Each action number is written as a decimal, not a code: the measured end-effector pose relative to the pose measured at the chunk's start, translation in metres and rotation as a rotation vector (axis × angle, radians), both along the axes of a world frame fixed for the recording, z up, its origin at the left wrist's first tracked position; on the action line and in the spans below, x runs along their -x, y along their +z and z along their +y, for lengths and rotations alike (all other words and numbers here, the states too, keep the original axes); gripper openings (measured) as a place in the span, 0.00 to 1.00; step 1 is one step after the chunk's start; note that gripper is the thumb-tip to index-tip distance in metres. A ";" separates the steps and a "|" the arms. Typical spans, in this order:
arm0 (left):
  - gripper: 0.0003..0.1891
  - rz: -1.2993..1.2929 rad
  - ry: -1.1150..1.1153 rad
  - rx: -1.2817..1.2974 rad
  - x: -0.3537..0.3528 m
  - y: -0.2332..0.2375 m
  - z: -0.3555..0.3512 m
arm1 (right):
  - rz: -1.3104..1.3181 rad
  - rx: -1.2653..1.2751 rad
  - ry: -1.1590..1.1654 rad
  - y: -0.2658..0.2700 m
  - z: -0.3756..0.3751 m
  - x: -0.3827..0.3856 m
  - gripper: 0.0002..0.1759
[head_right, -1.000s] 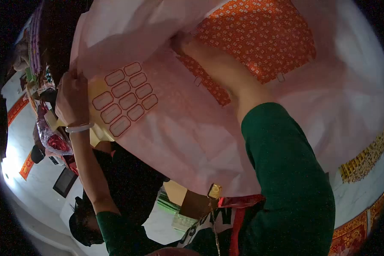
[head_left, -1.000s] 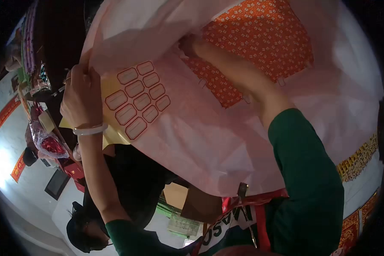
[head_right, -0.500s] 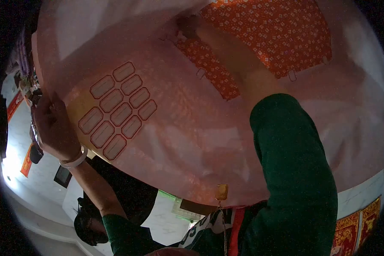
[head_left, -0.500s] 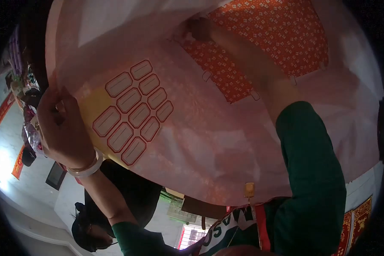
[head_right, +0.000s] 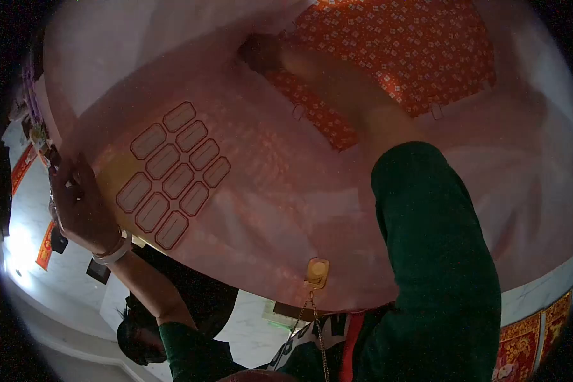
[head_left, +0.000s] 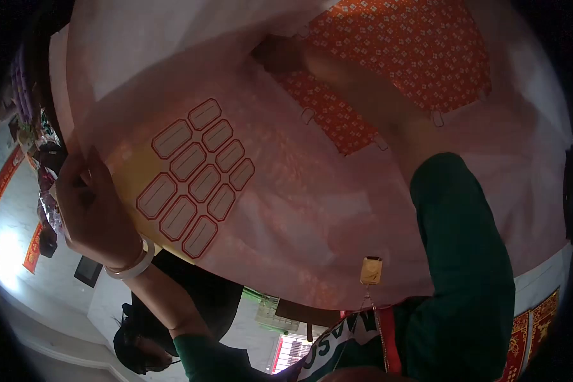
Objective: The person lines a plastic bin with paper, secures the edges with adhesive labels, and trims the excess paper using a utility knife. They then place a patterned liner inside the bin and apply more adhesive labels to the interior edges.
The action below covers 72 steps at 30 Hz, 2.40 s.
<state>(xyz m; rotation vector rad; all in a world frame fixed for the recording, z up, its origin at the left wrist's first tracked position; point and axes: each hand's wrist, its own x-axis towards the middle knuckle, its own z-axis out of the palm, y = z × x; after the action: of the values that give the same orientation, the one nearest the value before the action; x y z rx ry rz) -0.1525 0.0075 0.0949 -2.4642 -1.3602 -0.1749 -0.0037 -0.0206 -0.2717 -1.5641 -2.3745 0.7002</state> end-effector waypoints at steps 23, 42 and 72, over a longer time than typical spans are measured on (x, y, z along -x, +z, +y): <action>0.06 -0.076 -0.068 0.024 0.002 -0.003 0.004 | 1.308 0.881 0.179 -0.063 0.031 -0.016 0.17; 0.06 -0.155 0.000 0.035 0.001 -0.007 0.002 | 0.392 0.080 -0.983 -0.018 -0.059 -0.039 0.10; 0.04 -0.159 0.016 -0.007 0.005 -0.009 0.002 | -0.592 -0.581 -0.136 -0.084 -0.022 -0.017 0.19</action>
<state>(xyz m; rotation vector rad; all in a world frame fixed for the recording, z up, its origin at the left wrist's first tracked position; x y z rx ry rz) -0.1579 0.0092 0.0862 -2.4777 -1.4392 -0.3793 0.0135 -0.0429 -0.3557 -1.7763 -2.4604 -0.5248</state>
